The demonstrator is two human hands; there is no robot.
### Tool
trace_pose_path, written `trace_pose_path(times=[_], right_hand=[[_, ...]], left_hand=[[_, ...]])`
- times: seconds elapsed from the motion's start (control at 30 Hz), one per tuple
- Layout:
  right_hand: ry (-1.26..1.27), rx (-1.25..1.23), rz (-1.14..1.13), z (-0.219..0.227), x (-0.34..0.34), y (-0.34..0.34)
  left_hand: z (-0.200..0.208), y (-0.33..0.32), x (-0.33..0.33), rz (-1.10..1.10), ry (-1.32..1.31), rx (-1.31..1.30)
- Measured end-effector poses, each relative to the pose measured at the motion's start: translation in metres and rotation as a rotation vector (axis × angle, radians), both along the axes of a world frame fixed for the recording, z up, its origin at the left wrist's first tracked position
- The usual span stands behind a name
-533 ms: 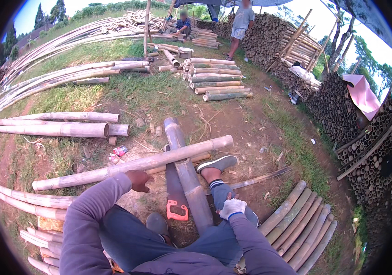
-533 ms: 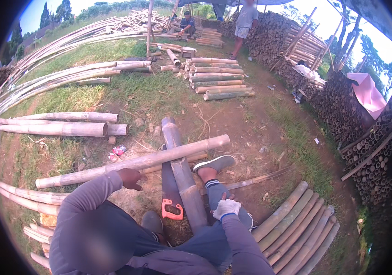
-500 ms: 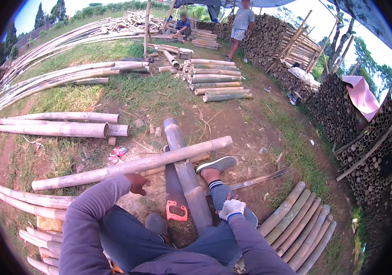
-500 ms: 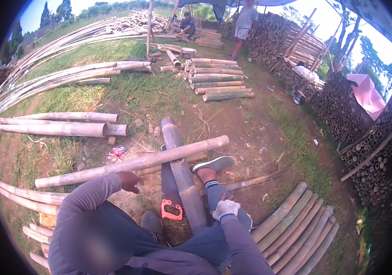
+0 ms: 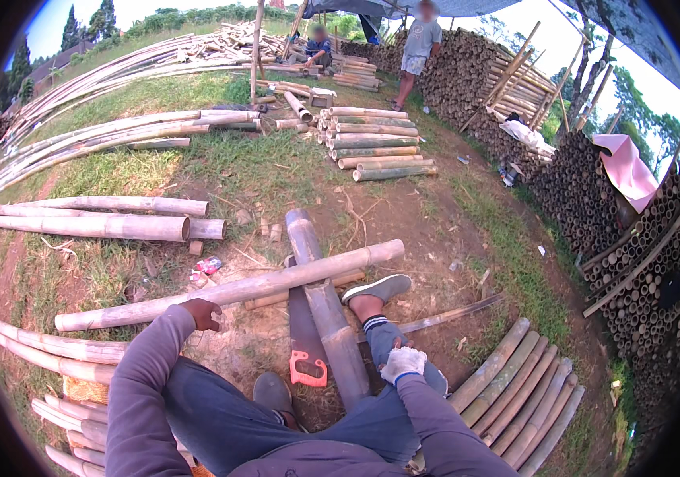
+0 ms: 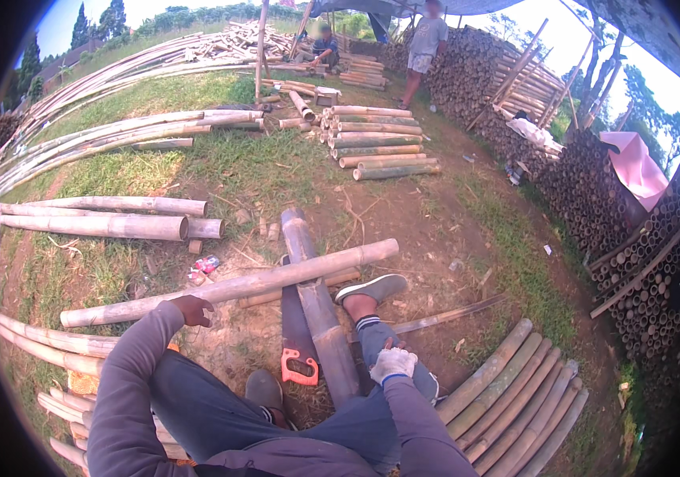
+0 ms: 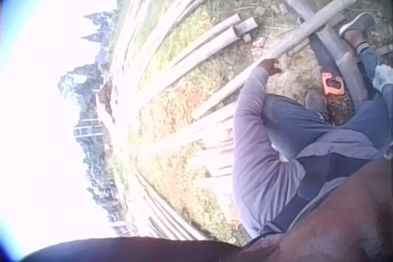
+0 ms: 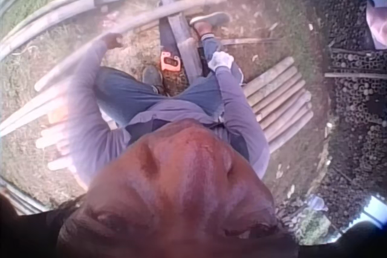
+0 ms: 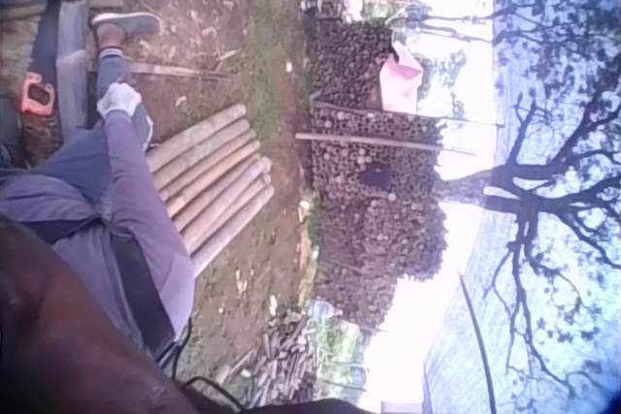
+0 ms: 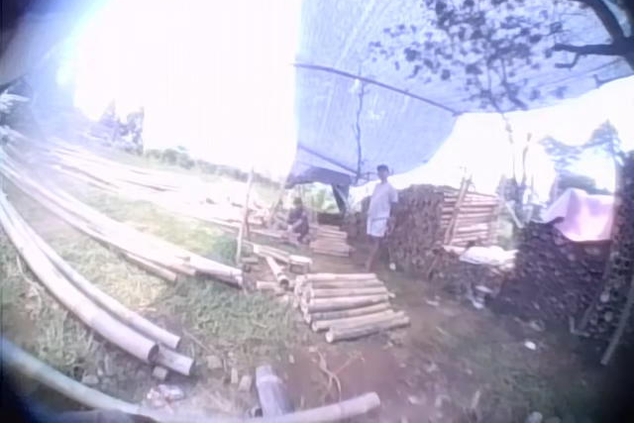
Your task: The person uses a hand saw to cut bamboo poles into shorter sections. They position each pole on a support, saw through it, and place the cut pieces aside. The task is performed repeatedly with multiple bamboo poles.
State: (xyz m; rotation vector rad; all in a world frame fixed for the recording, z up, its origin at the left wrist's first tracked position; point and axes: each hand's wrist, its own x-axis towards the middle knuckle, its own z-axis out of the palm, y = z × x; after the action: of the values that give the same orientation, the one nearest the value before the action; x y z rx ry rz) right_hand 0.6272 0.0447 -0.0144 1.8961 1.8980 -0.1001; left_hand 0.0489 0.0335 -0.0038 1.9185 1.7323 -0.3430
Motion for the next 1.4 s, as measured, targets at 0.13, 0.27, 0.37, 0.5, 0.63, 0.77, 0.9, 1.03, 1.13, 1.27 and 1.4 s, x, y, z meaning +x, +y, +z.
trace_pose_path(times=[0.13,0.27,0.37,0.5,0.63,0.77,0.9,1.03,1.13,1.27,1.4], right_hand=[[0.015,-0.036,0.006,-0.009,-0.001,-0.002],[0.030,-0.021,-0.003,-0.003,0.000,-0.006],[0.054,-0.041,-0.008,-0.001,-0.001,-0.004],[0.052,-0.042,0.007,0.003,-0.004,-0.003],[0.043,-0.032,0.006,0.001,-0.002,-0.003],[0.045,-0.031,0.002,0.003,-0.004,-0.003],[0.052,-0.027,-0.004,0.006,-0.006,-0.004],[0.054,-0.001,0.006,0.001,-0.002,-0.004],[0.018,-0.098,-0.014,0.010,-0.007,-0.003],[0.035,-0.020,0.003,0.000,-0.003,-0.004],[0.037,-0.035,0.008,0.005,-0.005,-0.004]], left_hand=[[-0.001,-0.002,-0.003,0.103,-0.020,-0.082],[0.003,-0.003,0.005,0.091,-0.044,-0.047],[0.000,-0.001,0.003,0.091,-0.013,-0.049],[-0.006,-0.001,-0.004,0.092,-0.018,-0.051],[-0.008,-0.001,-0.002,0.084,-0.002,-0.047],[-0.006,-0.002,-0.003,0.085,-0.016,-0.046],[-0.008,-0.004,-0.007,0.080,-0.019,-0.042],[-0.003,-0.005,-0.004,0.092,-0.025,-0.050],[-0.001,-0.005,-0.003,0.097,-0.008,-0.054],[0.003,-0.005,0.000,0.098,-0.017,-0.053],[0.004,-0.005,0.001,0.101,-0.013,-0.061]])
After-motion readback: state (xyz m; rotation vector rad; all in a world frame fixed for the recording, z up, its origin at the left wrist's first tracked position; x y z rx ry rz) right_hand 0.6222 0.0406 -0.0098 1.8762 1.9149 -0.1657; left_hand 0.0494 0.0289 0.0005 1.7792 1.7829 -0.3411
